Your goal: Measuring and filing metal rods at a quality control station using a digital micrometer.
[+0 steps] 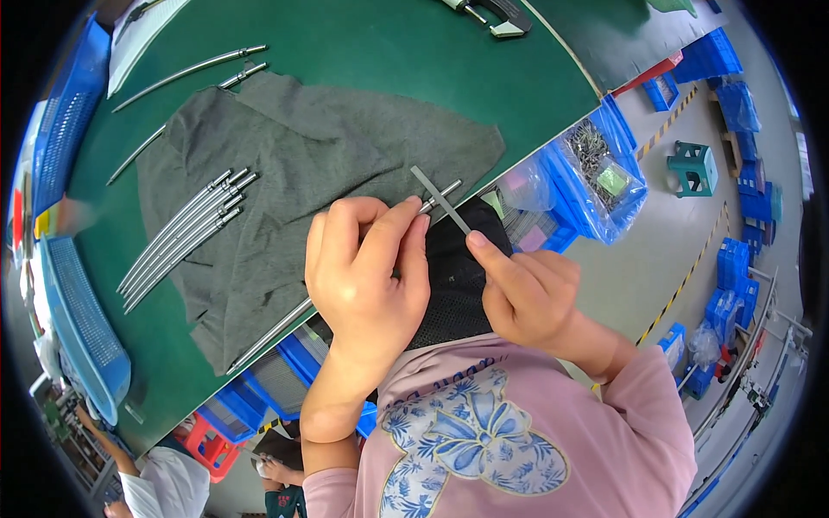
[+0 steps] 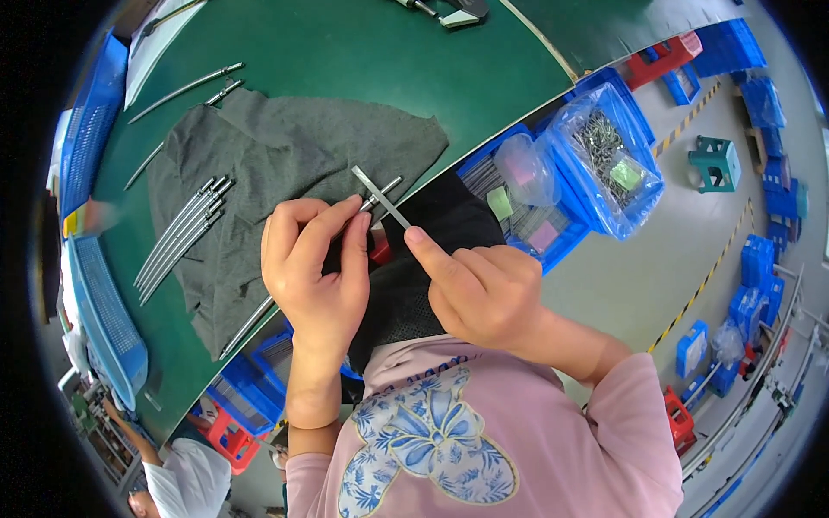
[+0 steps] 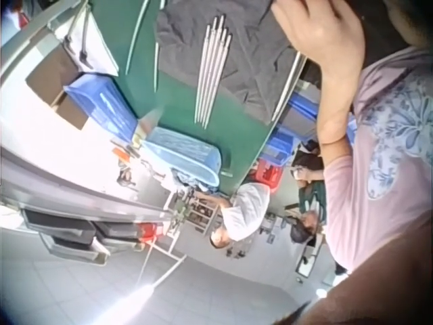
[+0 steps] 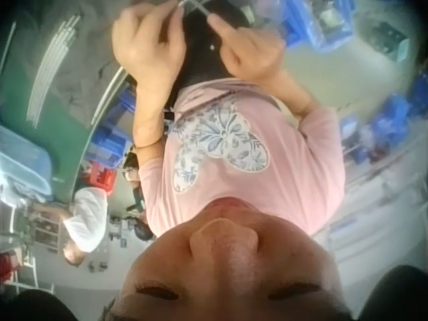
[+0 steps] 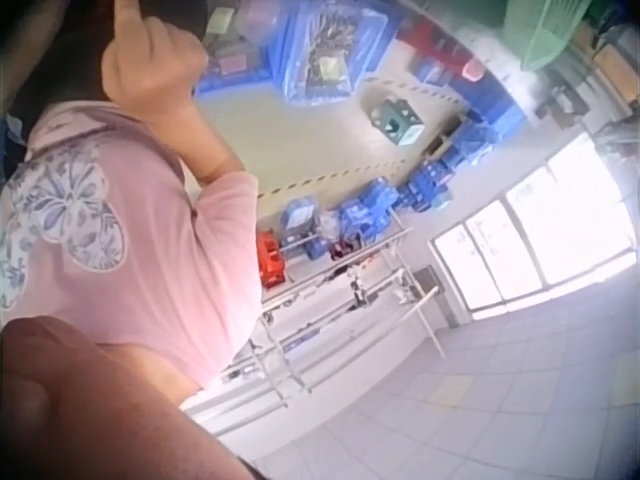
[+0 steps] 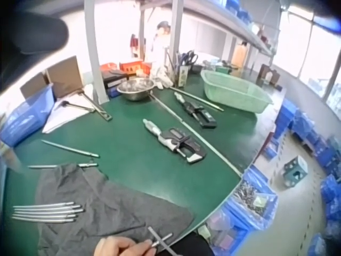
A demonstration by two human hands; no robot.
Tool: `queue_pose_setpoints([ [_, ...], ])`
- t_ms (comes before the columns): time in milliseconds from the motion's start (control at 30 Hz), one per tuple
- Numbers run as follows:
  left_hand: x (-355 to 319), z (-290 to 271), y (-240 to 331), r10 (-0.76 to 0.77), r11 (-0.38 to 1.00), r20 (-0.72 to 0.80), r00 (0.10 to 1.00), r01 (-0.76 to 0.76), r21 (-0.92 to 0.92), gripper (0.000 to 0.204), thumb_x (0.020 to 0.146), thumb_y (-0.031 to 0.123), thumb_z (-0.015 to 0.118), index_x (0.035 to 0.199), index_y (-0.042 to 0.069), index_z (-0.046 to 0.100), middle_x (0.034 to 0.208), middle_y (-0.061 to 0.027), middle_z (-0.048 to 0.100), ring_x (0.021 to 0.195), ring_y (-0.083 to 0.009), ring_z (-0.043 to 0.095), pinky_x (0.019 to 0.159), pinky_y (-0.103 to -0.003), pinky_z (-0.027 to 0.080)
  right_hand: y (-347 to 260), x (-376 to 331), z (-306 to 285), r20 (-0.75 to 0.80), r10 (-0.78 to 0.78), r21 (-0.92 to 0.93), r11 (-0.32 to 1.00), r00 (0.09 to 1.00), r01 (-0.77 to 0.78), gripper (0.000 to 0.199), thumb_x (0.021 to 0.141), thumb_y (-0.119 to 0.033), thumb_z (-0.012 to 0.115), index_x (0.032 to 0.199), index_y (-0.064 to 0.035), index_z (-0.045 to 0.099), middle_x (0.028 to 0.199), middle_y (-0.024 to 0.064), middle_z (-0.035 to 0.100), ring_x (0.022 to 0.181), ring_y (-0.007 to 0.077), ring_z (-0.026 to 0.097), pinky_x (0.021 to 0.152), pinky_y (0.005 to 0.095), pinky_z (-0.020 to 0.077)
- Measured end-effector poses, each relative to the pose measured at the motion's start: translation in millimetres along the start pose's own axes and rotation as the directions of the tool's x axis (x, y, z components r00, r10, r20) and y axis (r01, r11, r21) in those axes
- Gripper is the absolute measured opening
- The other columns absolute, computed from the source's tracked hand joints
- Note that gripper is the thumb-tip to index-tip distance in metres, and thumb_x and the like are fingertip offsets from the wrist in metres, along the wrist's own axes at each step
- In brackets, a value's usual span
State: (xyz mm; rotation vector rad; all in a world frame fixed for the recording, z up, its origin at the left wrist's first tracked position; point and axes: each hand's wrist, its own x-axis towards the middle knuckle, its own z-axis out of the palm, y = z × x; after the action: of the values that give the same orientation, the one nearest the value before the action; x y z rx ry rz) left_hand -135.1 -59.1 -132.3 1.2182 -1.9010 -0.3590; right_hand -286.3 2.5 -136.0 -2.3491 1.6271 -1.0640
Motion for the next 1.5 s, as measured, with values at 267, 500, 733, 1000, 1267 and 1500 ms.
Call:
queue_pose_setpoints([
  [267, -2.6, 2.8, 0.7, 0.004, 1.0, -0.033, 0.999, -0.003, 0.029, 0.017, 0.058, 0.001, 0.067, 0.074, 0.006, 0.062, 0.066, -0.0023, 0.048, 0.057, -0.0182, 0.044, 0.049, -0.028, 0.035, -5.1, -3.4, -3.6, 0.064, -0.006, -0.035, 0.999, 0.998, 0.008, 0.046, 0.055, 0.008, 0.052, 0.1, 0.0018, 0.058, 0.044, 0.0012, 0.036, 0.033, 0.0145, 0.034, 0.034, 0.0278, 0.026],
  [500, -5.2, 9.7, -1.3, 0.032, 0.999, -0.074, 0.997, -0.031, 0.013, 0.016, 0.057, 0.001, 0.066, 0.071, 0.006, 0.061, 0.067, -0.0017, 0.049, 0.055, -0.0189, 0.044, 0.045, -0.028, 0.035, -1.7, 11.7, 1.6, 0.103, -0.002, -0.071, 0.997, 0.995, 0.01, 0.046, 0.056, 0.007, 0.054, 0.101, 0.0005, 0.058, 0.046, 0.0015, 0.04, 0.035, 0.0149, 0.038, 0.035, 0.0276, 0.0283],
  [733, -0.8, 11.0, -3.7, 0.053, 0.998, -0.125, 0.991, -0.049, 0.035, 0.014, 0.055, 0.001, 0.066, 0.067, 0.006, 0.059, 0.066, -0.0018, 0.05, 0.054, -0.0184, 0.045, 0.045, -0.028, 0.035, -3.1, 25.1, 2.7, 0.127, 0.021, -0.068, 0.998, 0.992, -0.013, 0.042, 0.057, 0.008, 0.053, 0.098, -0.0012, 0.06, 0.047, 0.0026, 0.044, 0.036, 0.0155, 0.041, 0.035, 0.0274, 0.0297],
  [1000, -3.3, 13.2, -2.1, 0.062, 0.998, -0.149, 0.987, -0.059, 0.022, 0.013, 0.054, 0.001, 0.065, 0.065, 0.005, 0.059, 0.066, -0.0022, 0.05, 0.054, -0.0185, 0.044, 0.045, -0.027, 0.035, -1.6, 15.4, 1.6, 0.103, -0.042, -0.154, 0.986, 0.994, 0.058, 0.045, 0.055, -0.001, 0.056, 0.1, -0.0035, 0.058, 0.047, -0.0012, 0.037, 0.035, 0.0124, 0.038, 0.033, 0.025, 0.0304],
  [1267, -3.9, 13.0, -2.2, 0.055, 0.998, -0.138, 0.989, -0.052, 0.023, 0.013, 0.055, 0.0, 0.065, 0.066, 0.005, 0.059, 0.066, -0.0027, 0.05, 0.053, -0.019, 0.044, 0.044, -0.027, 0.035, -4.3, 9.1, 0.8, 0.105, -0.008, -0.127, 0.992, 0.994, 0.021, 0.044, 0.056, -0.001, 0.055, 0.1, -0.003, 0.057, 0.048, -0.0018, 0.039, 0.036, 0.0124, 0.039, 0.033, 0.025, 0.0316],
  [1500, -3.2, 14.3, -3.0, 0.084, 0.996, -0.156, 0.984, -0.08, 0.031, 0.013, 0.055, 0.0, 0.065, 0.065, 0.006, 0.058, 0.066, -0.0025, 0.05, 0.053, -0.0186, 0.044, 0.044, -0.027, 0.035, -2.5, 21.7, 5.6, 0.088, -0.001, -0.031, 1.0, 0.996, 0.004, 0.041, 0.058, 0.008, 0.054, 0.098, -0.0002, 0.059, 0.049, 0.0026, 0.046, 0.035, 0.0168, 0.04, 0.034, 0.0274, 0.0298],
])
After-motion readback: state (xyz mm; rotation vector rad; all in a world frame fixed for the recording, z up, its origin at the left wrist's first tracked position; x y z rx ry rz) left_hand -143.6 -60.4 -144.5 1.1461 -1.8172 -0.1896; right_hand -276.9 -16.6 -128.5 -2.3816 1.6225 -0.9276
